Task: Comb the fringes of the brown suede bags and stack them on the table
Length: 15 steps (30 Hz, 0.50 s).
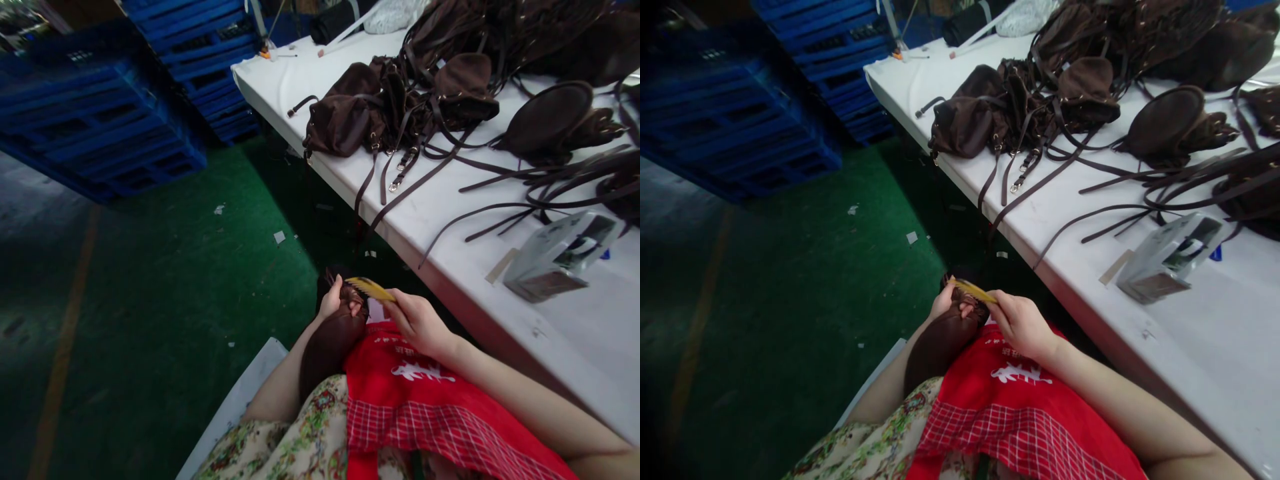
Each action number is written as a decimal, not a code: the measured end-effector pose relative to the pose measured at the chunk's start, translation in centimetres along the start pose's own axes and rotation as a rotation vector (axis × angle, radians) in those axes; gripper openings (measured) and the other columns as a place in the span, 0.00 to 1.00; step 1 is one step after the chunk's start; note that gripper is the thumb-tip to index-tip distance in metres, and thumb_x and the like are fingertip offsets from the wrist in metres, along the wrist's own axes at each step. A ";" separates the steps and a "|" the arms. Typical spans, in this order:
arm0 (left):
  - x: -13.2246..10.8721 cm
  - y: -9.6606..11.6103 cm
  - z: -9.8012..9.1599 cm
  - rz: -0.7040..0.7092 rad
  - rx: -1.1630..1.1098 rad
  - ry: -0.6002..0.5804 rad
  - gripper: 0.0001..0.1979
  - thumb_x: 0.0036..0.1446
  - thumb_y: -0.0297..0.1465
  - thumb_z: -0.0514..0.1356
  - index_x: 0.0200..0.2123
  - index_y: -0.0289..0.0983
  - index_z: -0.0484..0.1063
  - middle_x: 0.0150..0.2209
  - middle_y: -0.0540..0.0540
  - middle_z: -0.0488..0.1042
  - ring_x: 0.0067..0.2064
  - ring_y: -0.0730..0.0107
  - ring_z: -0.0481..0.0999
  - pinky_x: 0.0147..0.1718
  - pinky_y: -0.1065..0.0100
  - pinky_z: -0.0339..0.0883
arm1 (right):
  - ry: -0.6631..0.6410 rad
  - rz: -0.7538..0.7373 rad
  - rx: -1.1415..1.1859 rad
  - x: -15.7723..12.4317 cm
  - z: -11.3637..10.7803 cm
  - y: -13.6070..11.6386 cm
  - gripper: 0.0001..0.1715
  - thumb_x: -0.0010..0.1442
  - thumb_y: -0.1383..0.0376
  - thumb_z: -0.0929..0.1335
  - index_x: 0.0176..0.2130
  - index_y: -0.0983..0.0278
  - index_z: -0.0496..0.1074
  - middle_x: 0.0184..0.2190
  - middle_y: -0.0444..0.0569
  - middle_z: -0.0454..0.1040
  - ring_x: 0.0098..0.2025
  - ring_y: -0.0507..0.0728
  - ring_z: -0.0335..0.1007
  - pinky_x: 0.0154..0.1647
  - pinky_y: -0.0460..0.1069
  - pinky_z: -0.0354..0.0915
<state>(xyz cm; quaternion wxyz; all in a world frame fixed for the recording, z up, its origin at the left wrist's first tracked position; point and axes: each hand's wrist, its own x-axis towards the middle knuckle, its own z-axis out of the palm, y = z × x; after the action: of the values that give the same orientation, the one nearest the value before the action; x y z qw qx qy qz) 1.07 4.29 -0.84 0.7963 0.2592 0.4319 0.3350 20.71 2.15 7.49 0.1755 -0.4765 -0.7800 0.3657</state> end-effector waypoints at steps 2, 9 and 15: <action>-0.4 0.7 0.4 0.015 0.037 -0.078 0.36 0.51 0.62 0.44 0.11 0.37 0.59 0.11 0.48 0.59 0.17 0.75 0.61 0.21 0.69 0.58 | 0.100 0.100 0.060 0.0 -0.2 1.1 0.23 0.68 0.53 0.52 0.35 0.62 0.67 0.27 0.47 0.72 0.29 0.53 0.67 0.33 0.47 0.62; -2.8 4.8 0.0 0.177 0.744 0.383 0.31 0.52 0.58 0.46 0.14 0.39 0.60 0.15 0.48 0.63 0.21 0.71 0.66 0.27 0.69 0.63 | 0.188 0.224 0.135 -1.9 -1.1 5.1 0.23 0.67 0.52 0.54 0.32 0.63 0.65 0.26 0.46 0.70 0.28 0.52 0.64 0.31 0.47 0.59; 0.6 13.8 -1.9 0.421 1.557 0.377 0.23 0.45 0.49 0.48 0.25 0.40 0.75 0.14 0.48 0.62 0.18 0.63 0.64 0.26 0.61 0.63 | 0.326 0.287 0.187 -3.9 -1.3 9.2 0.20 0.66 0.55 0.57 0.31 0.63 0.67 0.28 0.45 0.72 0.30 0.52 0.66 0.30 0.46 0.60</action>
<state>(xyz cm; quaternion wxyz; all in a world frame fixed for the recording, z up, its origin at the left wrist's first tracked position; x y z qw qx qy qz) -4.58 13.81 7.63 0.2238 0.7515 0.6089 0.1200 29.07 1.83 1.92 0.2887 -0.6168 -0.6286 0.3756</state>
